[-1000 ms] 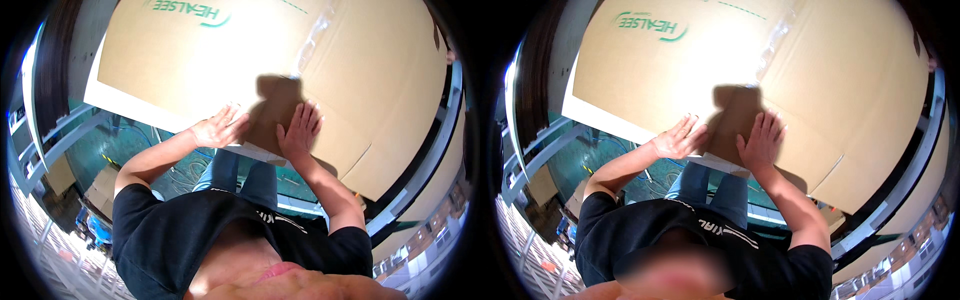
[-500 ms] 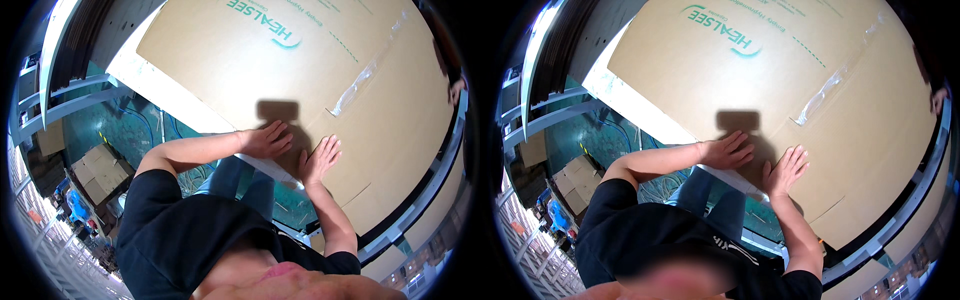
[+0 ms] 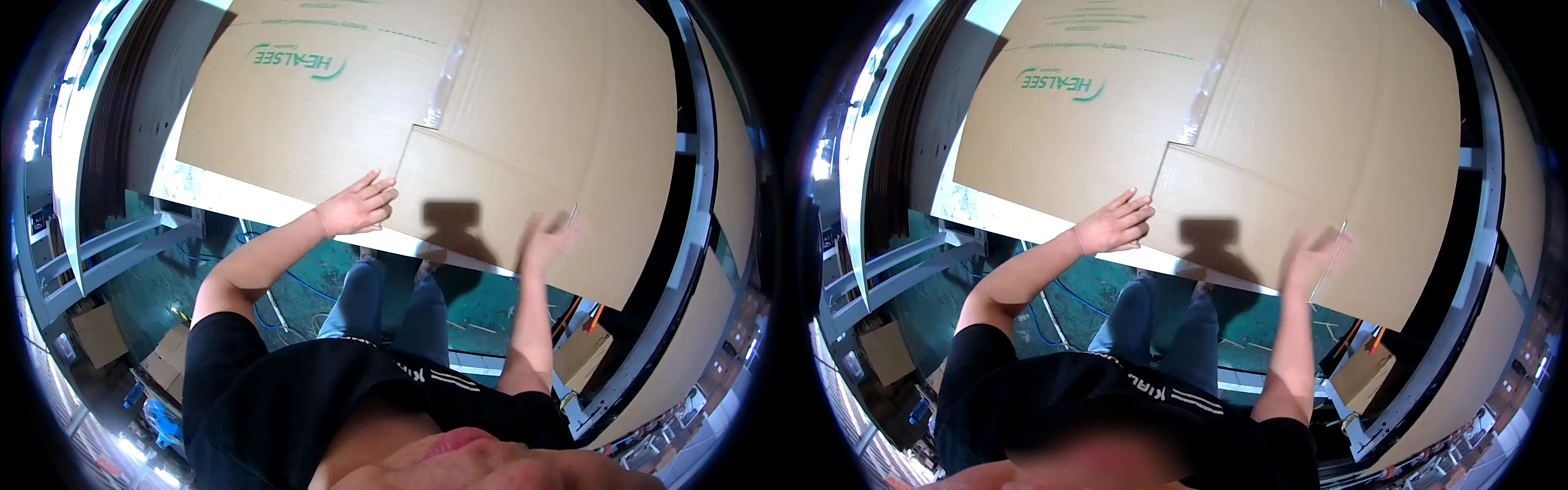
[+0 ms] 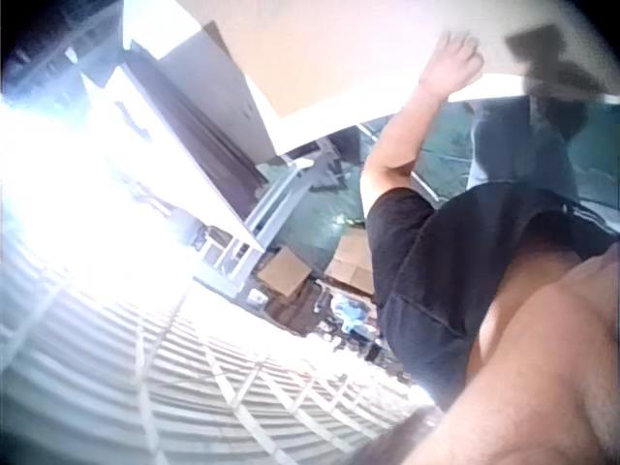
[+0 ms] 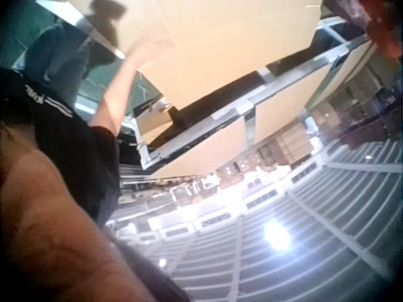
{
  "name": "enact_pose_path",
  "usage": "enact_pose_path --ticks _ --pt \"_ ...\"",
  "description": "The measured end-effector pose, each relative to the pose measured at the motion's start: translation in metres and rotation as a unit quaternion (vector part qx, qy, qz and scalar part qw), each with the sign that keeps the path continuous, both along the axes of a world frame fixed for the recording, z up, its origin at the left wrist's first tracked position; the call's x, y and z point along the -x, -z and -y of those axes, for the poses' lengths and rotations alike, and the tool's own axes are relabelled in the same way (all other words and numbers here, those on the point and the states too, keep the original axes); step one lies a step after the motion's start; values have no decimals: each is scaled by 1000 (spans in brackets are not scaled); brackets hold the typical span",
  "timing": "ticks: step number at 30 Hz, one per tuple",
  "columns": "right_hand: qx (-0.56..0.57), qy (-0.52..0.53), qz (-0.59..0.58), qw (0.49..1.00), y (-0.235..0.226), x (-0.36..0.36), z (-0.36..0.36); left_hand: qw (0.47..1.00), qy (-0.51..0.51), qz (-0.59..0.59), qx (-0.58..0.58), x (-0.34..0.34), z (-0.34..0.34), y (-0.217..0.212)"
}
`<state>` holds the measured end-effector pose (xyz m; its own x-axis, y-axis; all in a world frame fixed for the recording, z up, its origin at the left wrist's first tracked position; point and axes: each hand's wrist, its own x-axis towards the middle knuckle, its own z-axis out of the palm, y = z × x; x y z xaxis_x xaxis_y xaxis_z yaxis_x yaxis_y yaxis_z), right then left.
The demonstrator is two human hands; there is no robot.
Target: The person walks through a warehouse and begins folding large flat cardboard sheets on a metal table. They repeatedly fold the cardboard along pre-scored lines, tucking flaps into slots to form boxes, and stacking the finished items.
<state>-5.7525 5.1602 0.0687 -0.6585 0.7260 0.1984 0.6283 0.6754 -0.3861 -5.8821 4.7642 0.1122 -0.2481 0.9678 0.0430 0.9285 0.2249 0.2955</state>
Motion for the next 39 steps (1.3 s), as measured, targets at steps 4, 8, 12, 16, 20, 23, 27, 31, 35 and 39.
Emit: enact_pose_path --ticks 4,8,12,16,20,23,27,31,35,39 --pt "-13 420 282 862 27 -147 -215 999 11 40 9 3 -7 -7" --pt "550 389 -396 624 49 -239 -331 998 9 60 7 2 -13 -14" --pt "478 305 -429 703 -38 -223 -308 998 -14 53 18 -12 -12 -11" --pt "219 59 -454 862 -185 -180 -198 999 -8 42 19 -11 -9 -9" --pt "115 -66 -497 857 -261 -85 -37 999 -7 33 2 -12 -9 -7" --pt "-123 -101 -222 962 -241 -84 19 999 -5 38 -27 -9 -7 -2" --pt "79 -380 -234 892 -208 -58 85 997 -3 31 -68 -6 -5 1" --pt "51 -466 -205 859 -175 -27 120 996 -13 20 -89 -8 -3 8" --pt "64 -491 -119 861 -157 -10 151 994 -21 26 -105 -10 2 12" --pt "41 -507 -87 857 -97 7 177 994 -17 26 -105 -7 2 14"
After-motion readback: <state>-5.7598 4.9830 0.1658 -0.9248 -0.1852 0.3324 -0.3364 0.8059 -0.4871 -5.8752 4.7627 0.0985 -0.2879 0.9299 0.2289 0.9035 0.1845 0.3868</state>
